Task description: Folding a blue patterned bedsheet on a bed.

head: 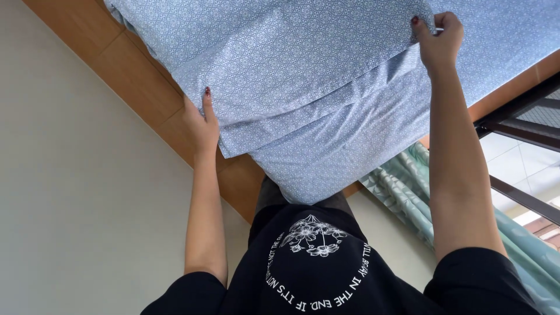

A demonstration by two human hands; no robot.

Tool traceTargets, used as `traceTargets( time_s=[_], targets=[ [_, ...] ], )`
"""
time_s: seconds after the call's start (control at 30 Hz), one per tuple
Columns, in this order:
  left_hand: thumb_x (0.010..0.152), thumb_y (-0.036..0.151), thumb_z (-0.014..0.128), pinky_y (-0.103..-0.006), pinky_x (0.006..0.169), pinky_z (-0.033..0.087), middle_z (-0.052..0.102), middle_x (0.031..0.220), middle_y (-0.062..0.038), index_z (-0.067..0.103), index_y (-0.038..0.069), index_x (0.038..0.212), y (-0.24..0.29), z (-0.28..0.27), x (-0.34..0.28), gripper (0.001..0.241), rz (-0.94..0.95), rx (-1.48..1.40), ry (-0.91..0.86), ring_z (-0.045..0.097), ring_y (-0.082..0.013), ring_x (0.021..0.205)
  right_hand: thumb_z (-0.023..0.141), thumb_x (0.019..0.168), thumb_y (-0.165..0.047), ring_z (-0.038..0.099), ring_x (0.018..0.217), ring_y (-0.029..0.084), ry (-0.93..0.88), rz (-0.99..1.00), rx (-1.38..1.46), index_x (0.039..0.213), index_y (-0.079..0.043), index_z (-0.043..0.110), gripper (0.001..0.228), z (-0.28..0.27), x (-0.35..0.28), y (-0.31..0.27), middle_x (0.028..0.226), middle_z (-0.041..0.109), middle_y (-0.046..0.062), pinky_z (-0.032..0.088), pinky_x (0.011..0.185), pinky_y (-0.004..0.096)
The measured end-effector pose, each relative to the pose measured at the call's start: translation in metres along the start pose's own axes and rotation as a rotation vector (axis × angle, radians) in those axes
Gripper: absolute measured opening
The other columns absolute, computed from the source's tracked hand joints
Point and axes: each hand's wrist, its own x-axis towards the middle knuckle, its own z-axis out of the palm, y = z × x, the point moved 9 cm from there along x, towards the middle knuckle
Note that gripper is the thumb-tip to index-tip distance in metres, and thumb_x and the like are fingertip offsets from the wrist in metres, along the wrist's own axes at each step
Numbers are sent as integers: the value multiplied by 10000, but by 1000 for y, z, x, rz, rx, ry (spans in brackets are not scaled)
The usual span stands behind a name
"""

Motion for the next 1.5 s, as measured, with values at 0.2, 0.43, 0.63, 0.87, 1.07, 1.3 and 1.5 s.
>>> traceTargets(
  time_s=[0.2, 0.43, 0.63, 0.87, 1.07, 1.3, 1.5],
  targets=[
    [1097, 191, 619, -353, 992, 509, 696, 1219, -122, 581, -35, 1324, 14, -24, -22, 322, 14, 48, 40, 660, -196, 1111, 826, 1052, -126, 694, 738, 148, -48, 235, 411, 1076, 8, 613, 253, -27, -36, -36, 931, 717, 116, 578, 628, 289],
    [1001, 216, 729, -278, 822, 512, 659, 1044, -79, 542, -47, 1153, -112, -16, -64, 357, -254, 2, 34, 613, -123, 945, 854, 852, -77, 747, 874, 202, -245, 513, 198, 1321, 20, 579, 552, 17, -78, 29, 1054, 727, 171, 621, 655, 294],
    [941, 308, 788, -247, 676, 453, 586, 875, -27, 587, -38, 1028, -141, -22, -86, 409, -433, -78, 83, 518, -90, 789, 850, 1031, -342, 600, 1326, 291, -187, 351, 335, 1495, -43, 565, 620, 34, -60, 84, 1487, 561, 231, 574, 1023, 386],
    [1001, 429, 803, -279, 769, 410, 488, 978, -24, 596, -22, 979, -189, -19, -96, 497, -449, 0, 121, 459, -106, 889, 709, 990, -675, 634, 1056, 226, -273, 666, 240, 1457, -29, 600, 804, 59, -60, 78, 1270, 637, 133, 519, 800, 385],
    [866, 448, 821, -286, 713, 442, 639, 999, -90, 506, 64, 1127, -146, -8, -96, 561, -584, -216, 199, 545, -136, 883, 833, 841, -557, 687, 935, 182, -286, 835, 372, 1368, 10, 473, 854, 52, -67, 45, 1084, 694, 84, 571, 733, 371],
    [931, 394, 762, -292, 902, 514, 706, 1139, -98, 597, -10, 1239, -90, -10, -100, 533, -585, -234, 96, 635, -134, 1029, 822, 1008, -238, 702, 964, 207, -419, 709, 741, 1191, 115, 598, 456, 33, -55, 34, 1111, 715, 157, 592, 882, 344],
    [1000, 302, 689, -294, 944, 500, 707, 1177, -65, 669, -45, 1228, -90, 7, -166, 416, -580, -331, 36, 625, -124, 1046, 812, 973, -233, 704, 1120, 230, -404, 548, 651, 1278, 164, 570, 555, -40, -63, 7, 1227, 697, 186, 574, 1012, 340]
  ],
)
